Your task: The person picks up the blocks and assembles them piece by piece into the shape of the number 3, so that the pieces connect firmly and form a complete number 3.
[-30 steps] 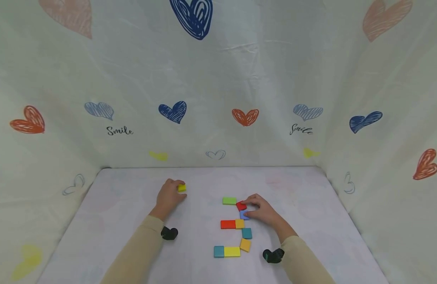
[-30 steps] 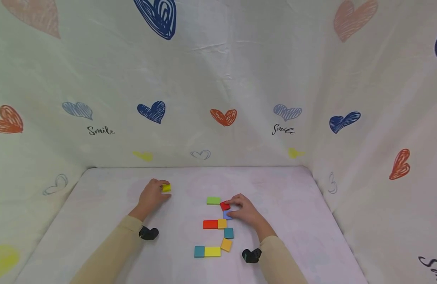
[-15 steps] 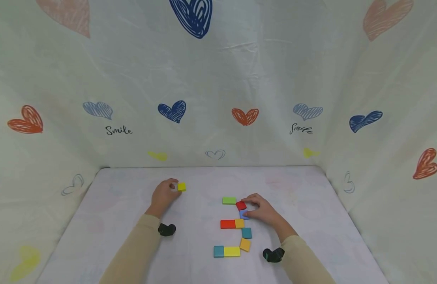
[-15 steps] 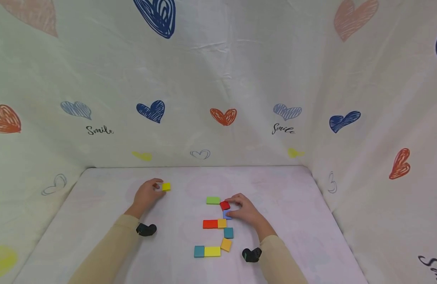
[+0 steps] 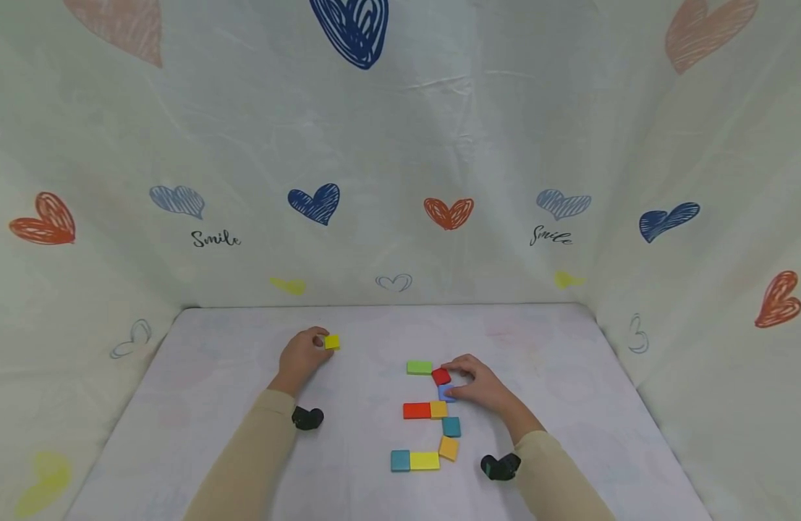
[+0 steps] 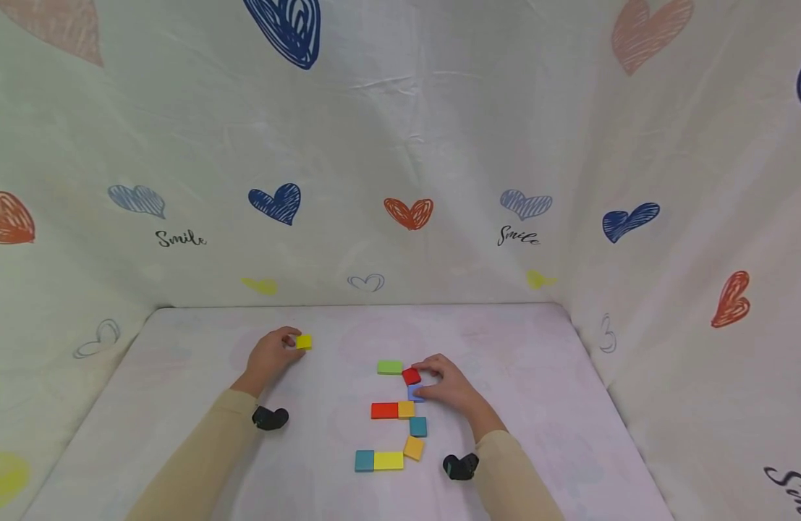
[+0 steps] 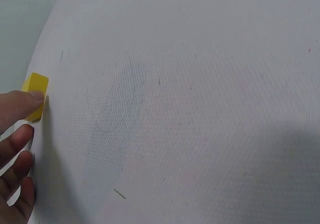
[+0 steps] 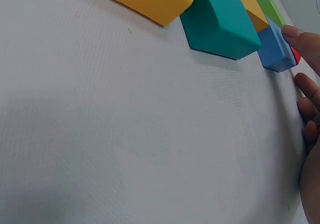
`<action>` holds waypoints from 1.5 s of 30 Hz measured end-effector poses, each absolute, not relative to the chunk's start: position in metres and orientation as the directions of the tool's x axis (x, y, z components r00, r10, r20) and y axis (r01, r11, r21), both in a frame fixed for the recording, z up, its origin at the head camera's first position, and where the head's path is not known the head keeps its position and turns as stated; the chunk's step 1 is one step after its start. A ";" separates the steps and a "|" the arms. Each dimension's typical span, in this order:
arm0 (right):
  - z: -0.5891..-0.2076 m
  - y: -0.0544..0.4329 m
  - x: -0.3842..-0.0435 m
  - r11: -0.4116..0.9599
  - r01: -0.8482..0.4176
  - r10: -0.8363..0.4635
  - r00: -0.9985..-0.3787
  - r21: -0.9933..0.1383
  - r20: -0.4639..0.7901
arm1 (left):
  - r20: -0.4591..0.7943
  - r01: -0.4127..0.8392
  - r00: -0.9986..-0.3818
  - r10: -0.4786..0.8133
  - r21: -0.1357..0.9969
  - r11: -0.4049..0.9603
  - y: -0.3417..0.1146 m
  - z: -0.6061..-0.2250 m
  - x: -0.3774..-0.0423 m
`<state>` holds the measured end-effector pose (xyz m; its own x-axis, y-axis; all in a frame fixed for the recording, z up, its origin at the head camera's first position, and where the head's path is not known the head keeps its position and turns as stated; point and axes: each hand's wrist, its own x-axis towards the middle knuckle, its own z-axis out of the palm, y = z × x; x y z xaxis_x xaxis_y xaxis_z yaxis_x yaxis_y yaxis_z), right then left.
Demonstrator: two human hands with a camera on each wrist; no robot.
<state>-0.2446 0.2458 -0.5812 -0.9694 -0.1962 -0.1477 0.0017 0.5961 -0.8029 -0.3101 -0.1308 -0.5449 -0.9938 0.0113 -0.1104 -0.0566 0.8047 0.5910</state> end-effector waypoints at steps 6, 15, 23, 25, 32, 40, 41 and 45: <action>-0.579 0.245 -0.245 0.607 -0.013 -0.206 -0.968 -0.794 -0.142 | -0.097 -0.048 -0.995 0.013 0.601 0.798 -0.130 -0.543 -0.308; -0.577 0.245 -0.244 0.584 0.001 -0.205 -0.967 -0.812 -0.149 | -0.071 0.003 -0.996 0.061 0.624 0.782 -0.118 -0.546 -0.306; -0.578 0.244 -0.244 0.558 0.019 -0.187 -0.971 -0.829 -0.149 | -0.059 0.034 -0.994 0.093 0.642 0.766 -0.094 -0.548 -0.302; -0.578 0.244 -0.244 0.560 0.020 -0.183 -0.972 -0.828 -0.148 | -0.057 0.044 -0.993 0.104 0.637 0.769 -0.088 -0.546 -0.299; -0.578 0.244 -0.244 0.561 0.022 -0.175 -0.974 -0.828 -0.144 | -0.063 0.077 -0.987 0.146 0.615 0.785 -0.068 -0.549 -0.293; -0.581 0.245 -0.245 0.575 0.023 -0.175 -0.973 -0.818 -0.150 | -0.073 0.088 -0.984 0.161 0.586 0.806 -0.047 -0.555 -0.286; -0.581 0.245 -0.245 0.571 0.025 -0.174 -0.973 -0.820 -0.150 | -0.075 0.094 -0.983 0.168 0.583 0.807 -0.045 -0.554 -0.285; -0.581 0.245 -0.245 0.557 0.031 -0.166 -0.975 -0.830 -0.148 | -0.086 0.104 -0.979 0.187 0.578 0.809 -0.036 -0.551 -0.281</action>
<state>-0.2450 0.2447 -0.5810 -0.9750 -0.1661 -0.1476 0.0308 0.5567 -0.8302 -0.2815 -0.0360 -0.5514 -0.9786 0.1868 -0.0861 0.1035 0.8091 0.5784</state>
